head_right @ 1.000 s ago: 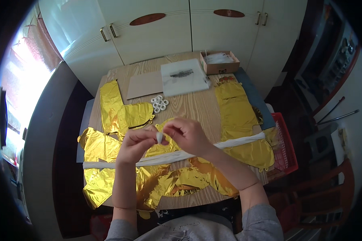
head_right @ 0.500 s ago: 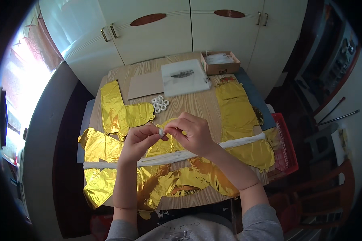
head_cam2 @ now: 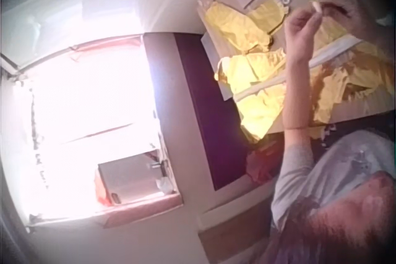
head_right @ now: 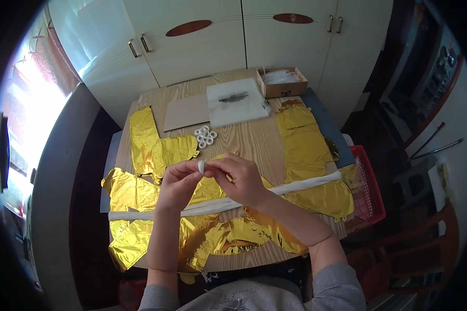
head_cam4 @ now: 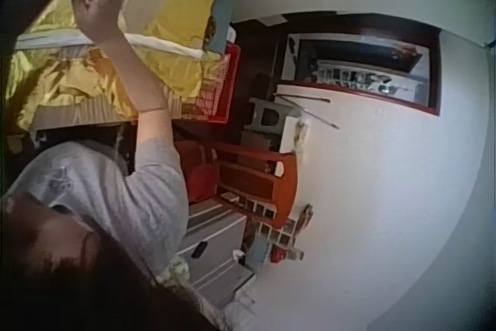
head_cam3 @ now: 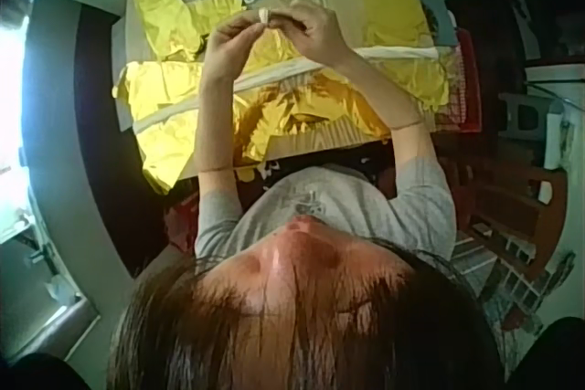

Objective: Attach small plastic circular clips or connectors to gold foil sheets on a workbench.

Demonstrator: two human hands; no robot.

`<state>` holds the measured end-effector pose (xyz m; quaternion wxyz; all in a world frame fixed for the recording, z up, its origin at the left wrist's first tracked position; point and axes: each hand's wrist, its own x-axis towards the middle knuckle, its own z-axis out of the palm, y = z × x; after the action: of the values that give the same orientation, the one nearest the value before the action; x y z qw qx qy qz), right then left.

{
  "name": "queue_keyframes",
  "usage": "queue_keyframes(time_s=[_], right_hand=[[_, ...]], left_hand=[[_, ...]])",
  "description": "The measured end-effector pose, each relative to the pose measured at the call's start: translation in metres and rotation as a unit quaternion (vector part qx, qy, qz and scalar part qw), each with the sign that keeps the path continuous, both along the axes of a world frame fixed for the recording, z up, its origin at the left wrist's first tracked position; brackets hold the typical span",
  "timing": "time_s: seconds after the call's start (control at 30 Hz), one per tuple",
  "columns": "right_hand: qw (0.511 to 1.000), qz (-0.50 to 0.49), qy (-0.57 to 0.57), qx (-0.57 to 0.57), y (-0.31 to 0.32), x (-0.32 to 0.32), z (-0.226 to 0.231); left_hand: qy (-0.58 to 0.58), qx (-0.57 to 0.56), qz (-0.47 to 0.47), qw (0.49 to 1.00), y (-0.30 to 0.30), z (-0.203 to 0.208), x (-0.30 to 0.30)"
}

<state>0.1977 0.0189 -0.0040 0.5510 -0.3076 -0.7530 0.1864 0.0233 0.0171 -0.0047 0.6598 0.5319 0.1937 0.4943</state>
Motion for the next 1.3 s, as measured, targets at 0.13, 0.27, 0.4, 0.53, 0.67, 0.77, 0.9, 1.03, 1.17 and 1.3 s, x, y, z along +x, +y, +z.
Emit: queue_keyframes(time_s=[0.13,0.27,0.4,0.53,0.67,0.77,0.9,1.03,1.17,1.3], right_hand=[[0.993,-0.083,-0.046,0.077,-0.001,0.001,0.001],[0.982,-0.114,-0.062,0.136,0.000,0.002,0.004],[0.971,-0.123,-0.077,0.190,0.000,0.004,0.009],[0.978,-0.088,-0.082,0.171,0.002,0.011,0.011],[0.999,0.033,-0.007,-0.008,0.008,0.016,0.005],[0.969,0.114,0.088,-0.200,0.009,0.016,-0.002],[0.995,-0.008,0.095,-0.021,0.007,0.005,0.004],[0.991,-0.019,-0.018,0.134,0.009,0.008,0.001],[0.999,0.047,-0.008,0.024,0.008,0.009,0.000],[0.990,0.114,0.012,-0.083,0.006,0.010,-0.001]], left_hand=[[0.029,0.030,0.068,0.997,0.000,0.000,0.007],[0.091,0.120,0.099,0.984,0.000,0.003,0.010],[0.165,0.180,0.156,0.957,0.000,0.001,0.012],[0.250,0.212,0.177,0.928,0.000,-0.002,0.010],[0.270,0.190,0.162,0.930,-0.001,0.000,0.009],[0.250,0.158,0.144,0.944,0.000,-0.001,0.008],[0.212,0.104,0.126,0.964,0.002,-0.002,0.010],[0.198,0.118,0.113,0.966,0.005,-0.009,0.008],[0.159,0.062,0.083,0.982,0.002,-0.002,0.006],[0.182,0.054,0.055,0.980,0.003,0.001,-0.002]])
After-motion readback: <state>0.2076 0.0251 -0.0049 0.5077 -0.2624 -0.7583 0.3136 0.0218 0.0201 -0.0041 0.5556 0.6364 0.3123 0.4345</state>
